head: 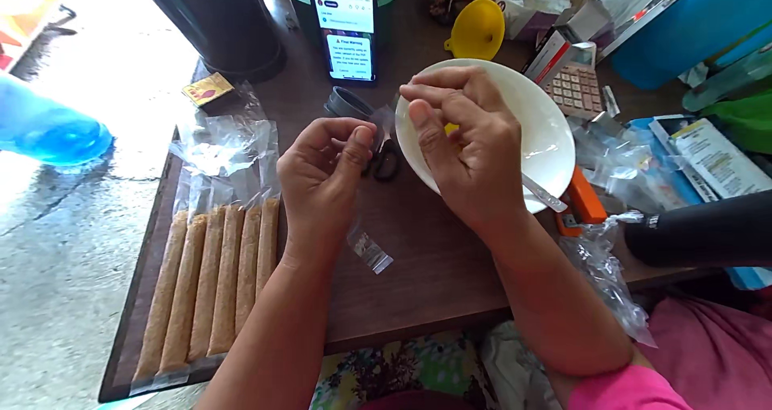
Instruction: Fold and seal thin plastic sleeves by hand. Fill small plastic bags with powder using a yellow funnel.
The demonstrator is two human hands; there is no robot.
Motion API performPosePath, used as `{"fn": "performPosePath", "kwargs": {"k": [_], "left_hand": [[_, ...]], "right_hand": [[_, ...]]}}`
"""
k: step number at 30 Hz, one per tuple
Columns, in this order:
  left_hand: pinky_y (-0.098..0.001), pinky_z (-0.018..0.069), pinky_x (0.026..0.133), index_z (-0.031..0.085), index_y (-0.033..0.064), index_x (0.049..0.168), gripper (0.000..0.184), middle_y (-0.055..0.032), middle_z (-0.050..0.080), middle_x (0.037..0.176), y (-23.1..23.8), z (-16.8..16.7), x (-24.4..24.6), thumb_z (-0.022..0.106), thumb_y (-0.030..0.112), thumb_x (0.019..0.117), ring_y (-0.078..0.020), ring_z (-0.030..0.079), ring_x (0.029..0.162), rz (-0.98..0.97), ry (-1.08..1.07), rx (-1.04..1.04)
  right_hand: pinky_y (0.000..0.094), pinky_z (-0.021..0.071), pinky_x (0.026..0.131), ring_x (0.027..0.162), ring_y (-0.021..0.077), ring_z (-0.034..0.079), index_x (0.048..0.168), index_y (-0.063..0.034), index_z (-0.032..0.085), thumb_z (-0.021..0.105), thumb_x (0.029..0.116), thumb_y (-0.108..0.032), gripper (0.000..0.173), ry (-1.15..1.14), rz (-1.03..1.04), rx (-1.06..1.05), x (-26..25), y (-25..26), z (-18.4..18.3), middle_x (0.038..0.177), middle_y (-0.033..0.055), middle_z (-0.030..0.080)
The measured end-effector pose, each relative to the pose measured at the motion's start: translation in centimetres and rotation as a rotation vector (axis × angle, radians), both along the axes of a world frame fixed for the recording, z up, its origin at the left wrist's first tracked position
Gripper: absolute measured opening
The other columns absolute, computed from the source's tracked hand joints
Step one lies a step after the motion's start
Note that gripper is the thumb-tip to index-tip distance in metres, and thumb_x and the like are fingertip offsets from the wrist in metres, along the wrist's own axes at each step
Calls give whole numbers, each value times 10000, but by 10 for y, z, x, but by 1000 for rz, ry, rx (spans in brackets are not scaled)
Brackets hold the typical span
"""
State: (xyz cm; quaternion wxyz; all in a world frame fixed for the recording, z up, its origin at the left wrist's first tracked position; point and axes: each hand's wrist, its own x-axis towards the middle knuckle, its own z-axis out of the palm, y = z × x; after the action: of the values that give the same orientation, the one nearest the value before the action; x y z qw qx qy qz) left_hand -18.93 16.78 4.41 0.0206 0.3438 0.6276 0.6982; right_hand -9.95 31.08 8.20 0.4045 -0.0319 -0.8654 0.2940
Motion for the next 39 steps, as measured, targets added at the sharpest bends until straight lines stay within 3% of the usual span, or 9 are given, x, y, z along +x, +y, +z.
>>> {"fn": "performPosePath", "kwargs": {"k": [1, 4, 8, 11, 16, 22, 26, 32, 39], "left_hand": [[-195, 577, 810, 652, 98, 1073, 77, 83, 695, 982, 0, 0, 0, 588, 107, 1031, -25, 676, 866, -3, 1, 3], [-188, 573, 802, 652, 93, 1070, 75, 83, 694, 972, 1, 0, 1, 593, 99, 1025, -19, 674, 849, -10, 0, 12], [-190, 579, 793, 652, 96, 1057, 66, 85, 701, 965, 2, 0, 2, 601, 91, 1015, -21, 679, 841, -47, 10, 41], [-199, 582, 803, 650, 83, 1063, 81, 77, 706, 974, 2, -1, 2, 578, 85, 1026, -25, 683, 850, -76, 28, 36], [-212, 581, 818, 652, 63, 1082, 130, 65, 712, 974, 1, -2, 1, 530, 95, 1050, -32, 683, 845, -117, 32, 33], [-215, 588, 825, 629, 69, 1143, 139, 71, 692, 999, 1, 1, 6, 545, 94, 1035, -32, 683, 863, -170, -7, -13], [-169, 557, 779, 624, 81, 1166, 166, 76, 672, 971, 0, 1, 6, 611, 107, 1002, -5, 653, 841, -214, 20, -57], [-180, 581, 782, 661, 83, 1040, 77, 86, 704, 904, 1, 0, 4, 651, 51, 971, -13, 685, 822, -166, 0, -12], [-185, 584, 772, 659, 86, 1052, 71, 76, 704, 937, 1, 0, 2, 632, 60, 993, -24, 680, 808, -128, -5, 5]], "right_hand": [[190, 515, 663, 865, 62, 627, 1158, -34, 754, 587, 1040, -189, 257, -9, 11, -12, 0, 0, 0, 1223, 104, 663], [204, 541, 719, 916, 77, 652, 1166, -47, 759, 617, 1021, -187, 247, -55, 53, -25, 0, -2, -2, 1266, 109, 665], [231, 545, 726, 906, 111, 662, 969, -57, 788, 717, 953, -140, 111, -6, 77, 20, -3, -1, -6, 1048, 81, 709], [231, 521, 681, 833, 106, 639, 893, -49, 760, 744, 934, -171, 130, -1, 69, 62, -3, 2, -8, 964, 78, 681], [259, 463, 595, 730, 124, 583, 809, -27, 657, 663, 1004, -203, 263, 40, 64, 62, -3, 0, -8, 831, 70, 597], [240, 531, 661, 816, 103, 655, 995, -20, 738, 608, 1030, -159, 193, -44, 99, 32, -2, -1, -6, 1024, 87, 705], [171, 542, 755, 882, 83, 662, 969, 26, 727, 637, 999, -98, 156, -8, 210, -46, -3, -1, -5, 1013, 122, 697], [178, 579, 743, 864, 65, 681, 978, 28, 737, 701, 950, -64, 103, 19, 278, -202, -3, 2, -4, 1046, 112, 705], [197, 584, 743, 832, 53, 672, 1069, 10, 741, 522, 1073, -147, 270, 20, 158, -295, -2, 6, 0, 1072, 85, 699]]}}
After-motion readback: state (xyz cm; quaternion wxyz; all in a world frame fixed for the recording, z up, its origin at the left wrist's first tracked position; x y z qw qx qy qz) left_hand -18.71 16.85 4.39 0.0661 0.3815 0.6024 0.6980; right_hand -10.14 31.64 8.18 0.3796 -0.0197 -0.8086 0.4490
